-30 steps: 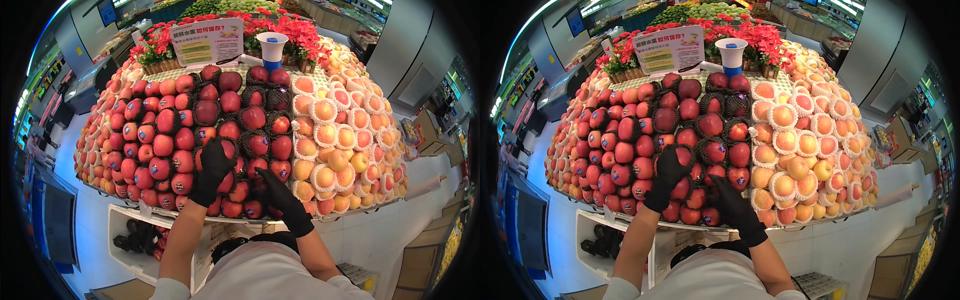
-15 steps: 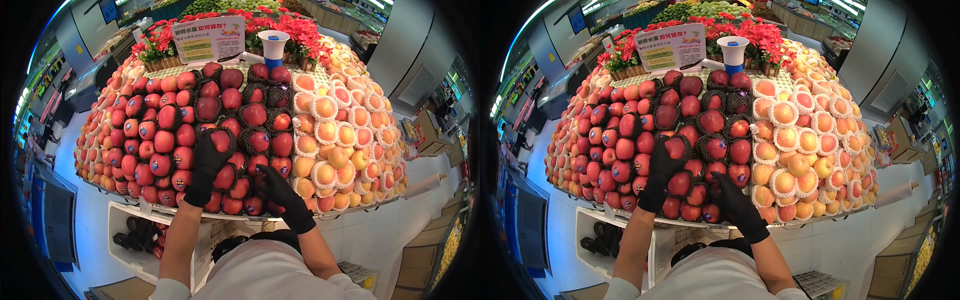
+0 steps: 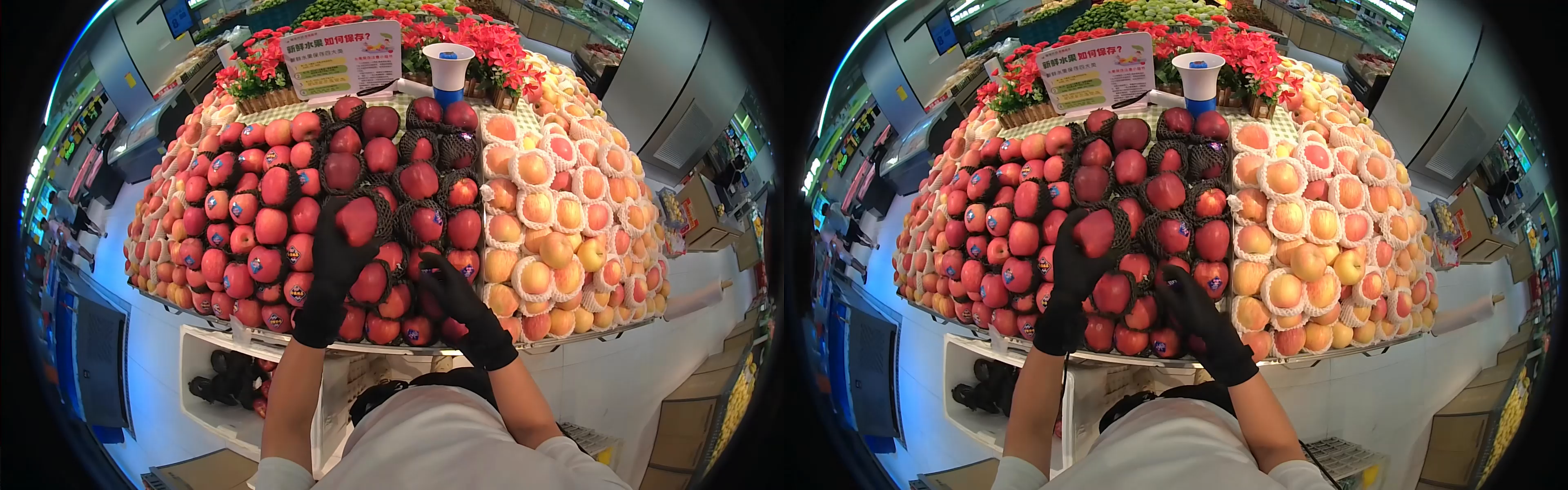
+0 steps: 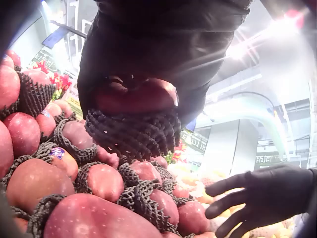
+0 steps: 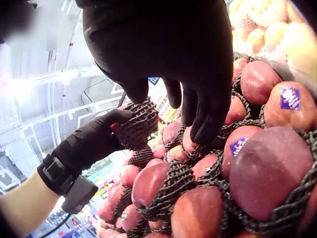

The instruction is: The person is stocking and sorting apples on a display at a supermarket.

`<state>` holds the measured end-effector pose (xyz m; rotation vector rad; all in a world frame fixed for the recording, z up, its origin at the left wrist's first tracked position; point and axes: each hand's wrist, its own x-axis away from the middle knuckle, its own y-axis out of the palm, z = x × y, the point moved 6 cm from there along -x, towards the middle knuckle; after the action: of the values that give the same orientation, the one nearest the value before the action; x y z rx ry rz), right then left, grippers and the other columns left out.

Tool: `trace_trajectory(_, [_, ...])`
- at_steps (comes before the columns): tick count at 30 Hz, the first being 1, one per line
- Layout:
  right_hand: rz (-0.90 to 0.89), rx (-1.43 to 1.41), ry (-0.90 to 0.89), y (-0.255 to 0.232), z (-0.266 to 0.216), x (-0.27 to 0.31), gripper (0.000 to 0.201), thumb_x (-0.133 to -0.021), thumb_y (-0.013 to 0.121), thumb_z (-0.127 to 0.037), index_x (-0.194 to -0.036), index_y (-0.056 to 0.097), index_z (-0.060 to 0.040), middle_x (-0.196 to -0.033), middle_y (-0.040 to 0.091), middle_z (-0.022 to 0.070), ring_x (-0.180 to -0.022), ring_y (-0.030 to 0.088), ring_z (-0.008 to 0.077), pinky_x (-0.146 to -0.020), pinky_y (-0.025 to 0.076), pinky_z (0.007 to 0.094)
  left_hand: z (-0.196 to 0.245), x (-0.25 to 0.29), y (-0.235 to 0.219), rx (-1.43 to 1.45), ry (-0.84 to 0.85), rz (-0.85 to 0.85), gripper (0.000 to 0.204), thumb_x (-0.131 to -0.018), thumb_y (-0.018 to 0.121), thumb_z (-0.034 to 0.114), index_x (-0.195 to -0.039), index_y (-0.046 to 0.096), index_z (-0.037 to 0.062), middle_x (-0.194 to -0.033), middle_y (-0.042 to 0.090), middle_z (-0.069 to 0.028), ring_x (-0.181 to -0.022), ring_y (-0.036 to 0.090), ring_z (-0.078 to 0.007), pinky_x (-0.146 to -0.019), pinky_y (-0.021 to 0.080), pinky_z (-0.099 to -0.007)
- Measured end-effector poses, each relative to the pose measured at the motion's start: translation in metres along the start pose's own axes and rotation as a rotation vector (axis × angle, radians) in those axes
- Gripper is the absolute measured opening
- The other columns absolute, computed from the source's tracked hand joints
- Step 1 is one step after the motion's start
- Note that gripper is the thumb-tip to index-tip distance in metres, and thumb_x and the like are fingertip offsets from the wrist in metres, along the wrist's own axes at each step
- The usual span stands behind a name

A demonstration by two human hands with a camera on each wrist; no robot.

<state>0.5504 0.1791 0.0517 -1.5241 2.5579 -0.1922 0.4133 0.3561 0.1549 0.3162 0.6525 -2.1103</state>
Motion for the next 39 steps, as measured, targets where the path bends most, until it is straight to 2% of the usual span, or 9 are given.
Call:
trace_trajectory(8, [0.017, -0.6, 0.161, -0.001, -0.061, -0.005, 0.061, -0.093, 0.064, -0.021, -0.144, 0.033, -0.0061, -0.135, 0.047, 0.0116, -0.116, 0.054, 0.0194, -0.093, 0.049, 0.033, 0.043, 0.034, 0.045, -0.067, 0.138, -0.22, 0.095, -0.06, 0.088, 0.021, -0.14, 0.039, 0.0037, -0.14, 0.045, -0.0156, -0.132, 0.042, -0.0317, -0.11, 0.036, -0.0433])
trace_trajectory(11, [0.088, -0.573, -0.047, 0.001, -0.067, 0.0, 0.067, -0.089, 0.067, -0.02, -0.144, 0.032, -0.0049, -0.137, 0.045, 0.0113, -0.124, 0.047, 0.0197, -0.096, 0.049, 0.033, 0.049, 0.048, 0.069, -0.238, 0.191, -0.262, 0.094, -0.058, 0.084, 0.019, -0.139, 0.039, 0.0031, -0.139, 0.043, -0.0211, -0.131, 0.04, -0.04, -0.109, 0.034, -0.0481])
trace_trajectory(14, [0.12, -0.381, 0.031, -0.005, -0.054, 0.008, 0.071, -0.086, 0.07, -0.018, -0.144, 0.032, -0.0047, -0.14, 0.043, 0.0107, -0.129, 0.043, 0.0208, -0.099, 0.047, 0.0329, 0.053, 0.059, 0.083, -0.279, 0.18, -0.321, 0.098, -0.057, 0.084, 0.017, -0.142, 0.037, 0.0032, -0.142, 0.04, -0.0213, -0.134, 0.038, -0.0396, -0.111, 0.032, -0.0482])
trace_trajectory(19, [0.126, -0.603, 0.059, -0.013, -0.05, 0.019, 0.075, -0.083, 0.072, -0.017, -0.145, 0.032, -0.0051, -0.14, 0.042, 0.0115, -0.128, 0.045, 0.0218, -0.099, 0.048, 0.0337, 0.063, 0.064, 0.094, -0.244, 0.179, -0.323, 0.095, -0.06, 0.085, 0.02, -0.141, 0.038, 0.0027, -0.141, 0.039, -0.0227, -0.133, 0.038, -0.0398, -0.109, 0.034, -0.0484])
trace_trajectory(23, [0.096, -0.878, 0.146, -0.014, -0.03, 0.023, 0.076, -0.084, 0.071, -0.019, -0.146, 0.03, -0.0043, -0.14, 0.042, 0.0124, -0.126, 0.047, 0.0226, -0.1, 0.047, 0.0338, 0.048, 0.074, 0.085, -0.054, 0.096, -0.276, 0.086, -0.075, 0.081, 0.016, -0.145, 0.034, 0.0015, -0.148, 0.035, -0.0206, -0.14, 0.033, -0.0347, -0.113, 0.032, -0.0448])
trace_trajectory(29, [0.161, -0.706, 0.143, -0.028, 0.007, 0.018, 0.066, -0.087, 0.065, -0.018, -0.143, 0.035, -0.0023, -0.136, 0.047, 0.0115, -0.122, 0.052, 0.0236, -0.1, 0.048, 0.0372, 0.0, 0.1, 0.078, 0.101, -0.105, -0.21, 0.073, -0.085, 0.074, 0.013, -0.144, 0.033, -0.0006, -0.146, 0.039, -0.018, -0.137, 0.038, -0.028, -0.111, 0.034, -0.0401])
trace_trajectory(34, [0.116, -0.764, 0.135, -0.022, -0.002, 0.014, 0.07, -0.088, 0.065, -0.025, -0.147, 0.032, -0.0039, -0.141, 0.045, 0.0122, -0.126, 0.048, 0.0238, -0.104, 0.043, 0.0368, 0.002, 0.093, 0.079, 0.418, -0.298, -0.293, 0.065, -0.091, 0.067, 0.018, -0.144, 0.033, 0.0009, -0.137, 0.047, -0.0161, -0.128, 0.046, -0.0243, -0.106, 0.04, -0.0387])
trace_trajectory(38, [0.029, -0.981, 0.177, -0.006, -0.044, 0.014, 0.068, -0.089, 0.063, -0.026, -0.146, 0.033, -0.0048, -0.141, 0.045, 0.0111, -0.126, 0.049, 0.0232, -0.103, 0.044, 0.0366, 0.011, 0.083, 0.076, 0.479, -0.279, -0.298, 0.056, -0.092, 0.064, 0.016, -0.138, 0.039, -0.0022, -0.131, 0.05, -0.0133, -0.121, 0.049, -0.0217, -0.104, 0.04, -0.0353])
trace_trajectory(39, [-0.014, -0.85, 0.118, -0.005, -0.048, 0.013, 0.069, -0.089, 0.064, -0.026, -0.146, 0.033, -0.005, -0.141, 0.045, 0.0111, -0.126, 0.049, 0.0232, -0.103, 0.044, 0.0366, 0.014, 0.08, 0.075, 0.495, -0.258, -0.283, 0.055, -0.092, 0.064, 0.015, -0.137, 0.039, -0.002, -0.13, 0.05, -0.0133, -0.121, 0.049, -0.0215, -0.104, 0.04, -0.0352])
